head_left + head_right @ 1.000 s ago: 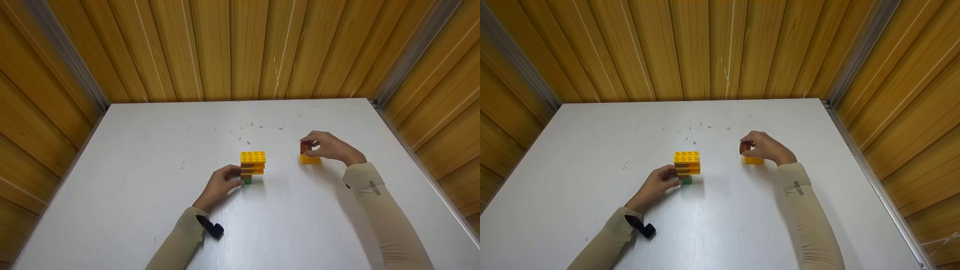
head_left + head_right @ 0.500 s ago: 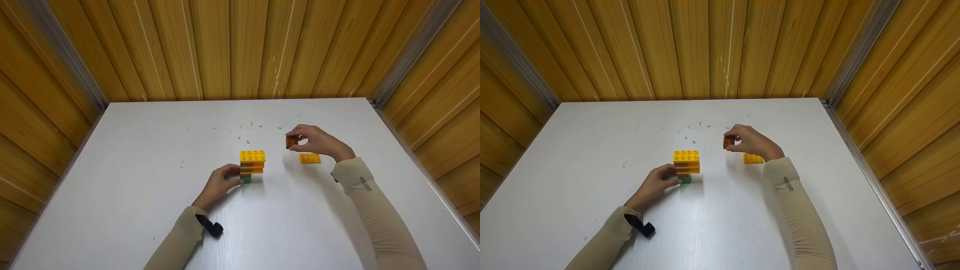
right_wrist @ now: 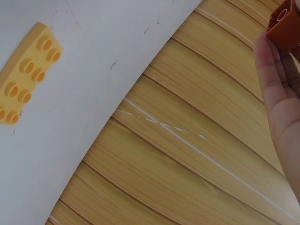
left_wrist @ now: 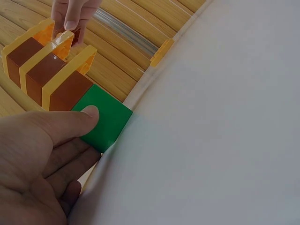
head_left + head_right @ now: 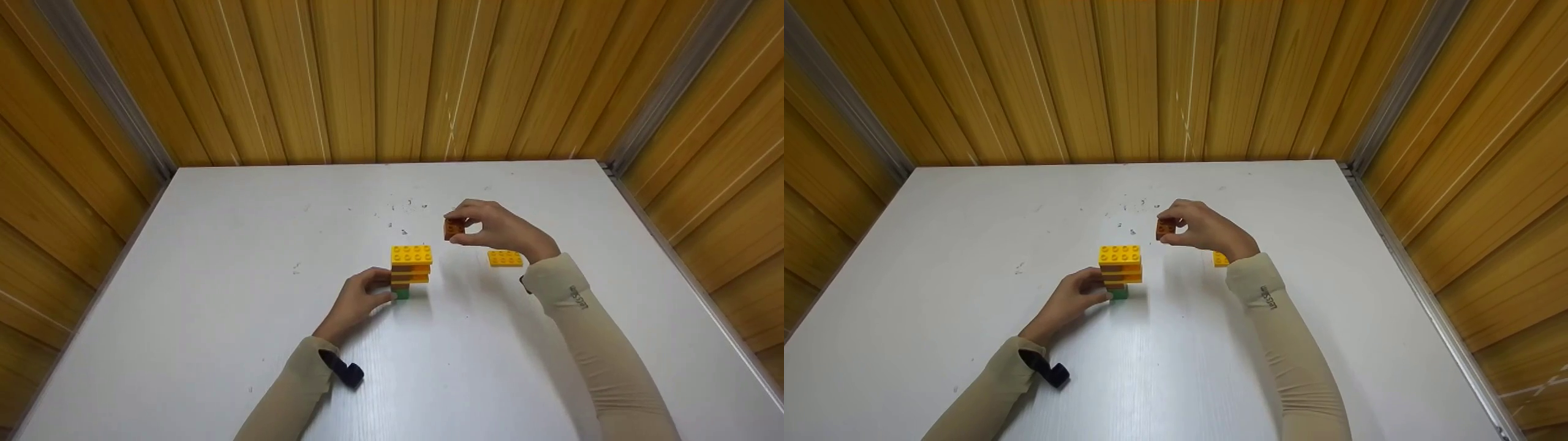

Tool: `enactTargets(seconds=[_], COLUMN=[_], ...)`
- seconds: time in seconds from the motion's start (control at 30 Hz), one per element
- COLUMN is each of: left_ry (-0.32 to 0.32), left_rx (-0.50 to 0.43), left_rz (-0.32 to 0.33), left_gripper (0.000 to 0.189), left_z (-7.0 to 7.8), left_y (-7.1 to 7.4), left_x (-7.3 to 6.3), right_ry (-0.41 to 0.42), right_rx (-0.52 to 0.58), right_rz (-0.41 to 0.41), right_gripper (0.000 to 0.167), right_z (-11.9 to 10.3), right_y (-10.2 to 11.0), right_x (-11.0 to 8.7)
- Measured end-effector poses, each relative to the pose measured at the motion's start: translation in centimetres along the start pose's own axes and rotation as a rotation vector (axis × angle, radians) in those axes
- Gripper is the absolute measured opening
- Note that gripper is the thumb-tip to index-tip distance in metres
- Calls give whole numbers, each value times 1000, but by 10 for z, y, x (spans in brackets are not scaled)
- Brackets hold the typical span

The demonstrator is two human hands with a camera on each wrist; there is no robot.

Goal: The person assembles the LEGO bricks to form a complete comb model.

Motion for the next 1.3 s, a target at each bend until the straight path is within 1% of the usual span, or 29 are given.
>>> enactTargets(seconds=[0.17,0.33,0.57,0.73,0.97,1.3], left_ry=[2,-2,22,11,8,-22], left_rx=[-3,-12,-20,-24,-24,-39], left_rz=[1,7,13,18,22,11], left_gripper=[37,38,38,38,37,36], left_z=[1,1,0,0,0,3], left_y=[0,0,1,2,2,2], left_x=[0,-1,-1,-1,0,-2], right_ry=[31,83,154,194,228,280], right_rx=[-7,0,-11,-5,20,44], right_rz=[-2,6,20,29,16,-4], right_gripper=[43,43,42,42,43,40], right_z=[-10,-23,-38,-48,-55,-63], right_y=[-3,-4,-7,-11,-21,-32], right_x=[7,13,21,27,33,41])
Point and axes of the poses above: each hand's wrist, its own x-axis towards the middle knuckle, its own y-axis out of the back of the hand, z = x × y, the point moved 8 cm from there along x, towards the middle knuckle, and after that the axes turned 7 degrees about y, right-handed, at the moved point
